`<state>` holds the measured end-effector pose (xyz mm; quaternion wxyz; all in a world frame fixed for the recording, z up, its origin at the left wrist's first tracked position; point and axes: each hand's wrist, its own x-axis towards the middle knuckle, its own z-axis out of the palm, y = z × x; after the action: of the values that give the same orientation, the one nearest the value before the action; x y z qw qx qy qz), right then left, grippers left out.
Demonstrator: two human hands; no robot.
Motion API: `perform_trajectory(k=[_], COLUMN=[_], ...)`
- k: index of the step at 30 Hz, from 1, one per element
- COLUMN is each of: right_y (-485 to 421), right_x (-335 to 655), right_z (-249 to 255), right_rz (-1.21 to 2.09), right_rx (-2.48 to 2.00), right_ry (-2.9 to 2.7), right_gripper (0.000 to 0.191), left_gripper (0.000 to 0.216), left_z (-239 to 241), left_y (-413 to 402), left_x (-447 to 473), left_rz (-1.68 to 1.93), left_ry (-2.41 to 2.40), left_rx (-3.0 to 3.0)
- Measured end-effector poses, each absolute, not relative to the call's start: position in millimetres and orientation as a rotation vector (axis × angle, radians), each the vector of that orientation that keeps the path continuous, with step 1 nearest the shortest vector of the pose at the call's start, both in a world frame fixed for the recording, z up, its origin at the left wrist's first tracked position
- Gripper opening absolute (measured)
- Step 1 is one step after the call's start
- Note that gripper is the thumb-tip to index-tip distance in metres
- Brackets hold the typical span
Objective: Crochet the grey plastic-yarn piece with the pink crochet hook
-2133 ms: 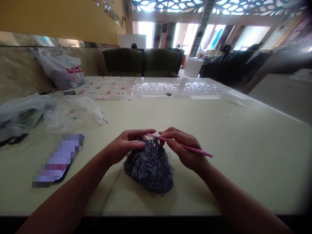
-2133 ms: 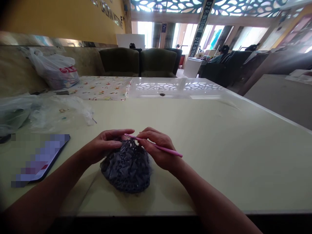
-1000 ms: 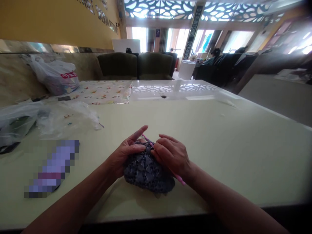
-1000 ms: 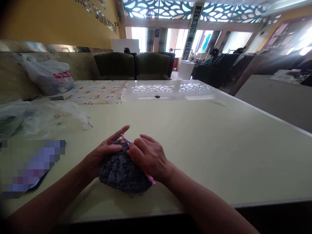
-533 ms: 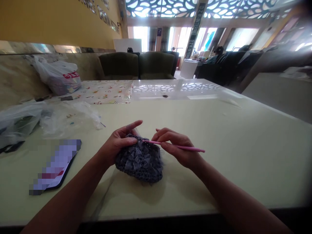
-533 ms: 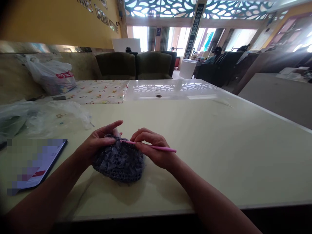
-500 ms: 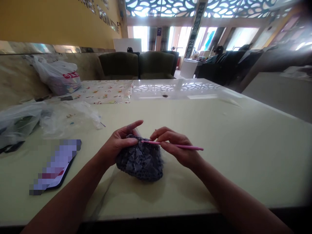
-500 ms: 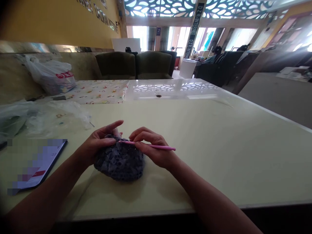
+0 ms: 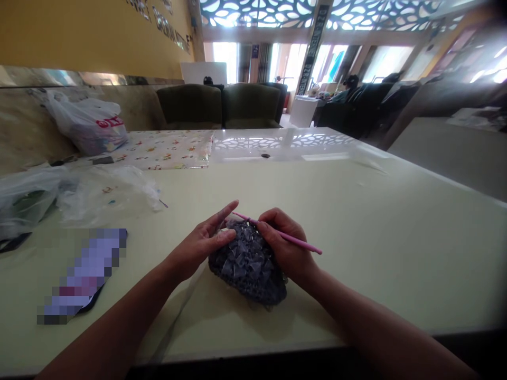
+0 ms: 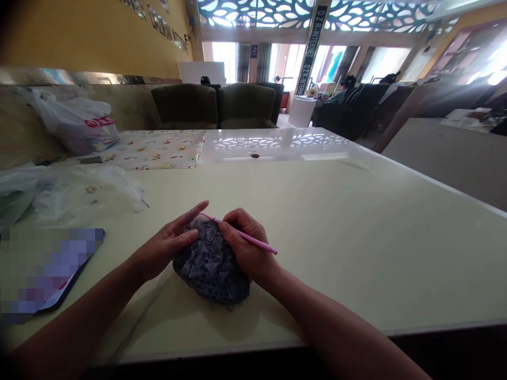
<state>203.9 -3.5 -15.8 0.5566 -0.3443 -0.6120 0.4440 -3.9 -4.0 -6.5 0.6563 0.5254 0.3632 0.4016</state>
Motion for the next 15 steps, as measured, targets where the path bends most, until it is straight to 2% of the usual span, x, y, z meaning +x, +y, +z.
perform_trajectory(k=[4,6,9,15], right_y=[-4,-5,-8,-8], right_x=[203,202,200,202], right_z=[-16,-18,-20,-22], right_rz=[1.098,1.085,0.978,0.733], right_rx=[-0.799,-0.789,-0.742,-0.653], right_ry=[-1.392,-1.429,-1.606,-1.926], right_gripper=[0.018,0.017,0.011,0.014], left_gripper=[0.06,0.068,0.086,0.09], left_z=[-5,-6,-8,-9], left_y=[-2,-3,-7,-13], left_x=[-5,-4,2,7], left_rz=[1.016,1.028,0.996,0.99], left_ry=[0.739,0.72,0.728,0.777], left_rx=[1.089,1.068,1.017,1.048])
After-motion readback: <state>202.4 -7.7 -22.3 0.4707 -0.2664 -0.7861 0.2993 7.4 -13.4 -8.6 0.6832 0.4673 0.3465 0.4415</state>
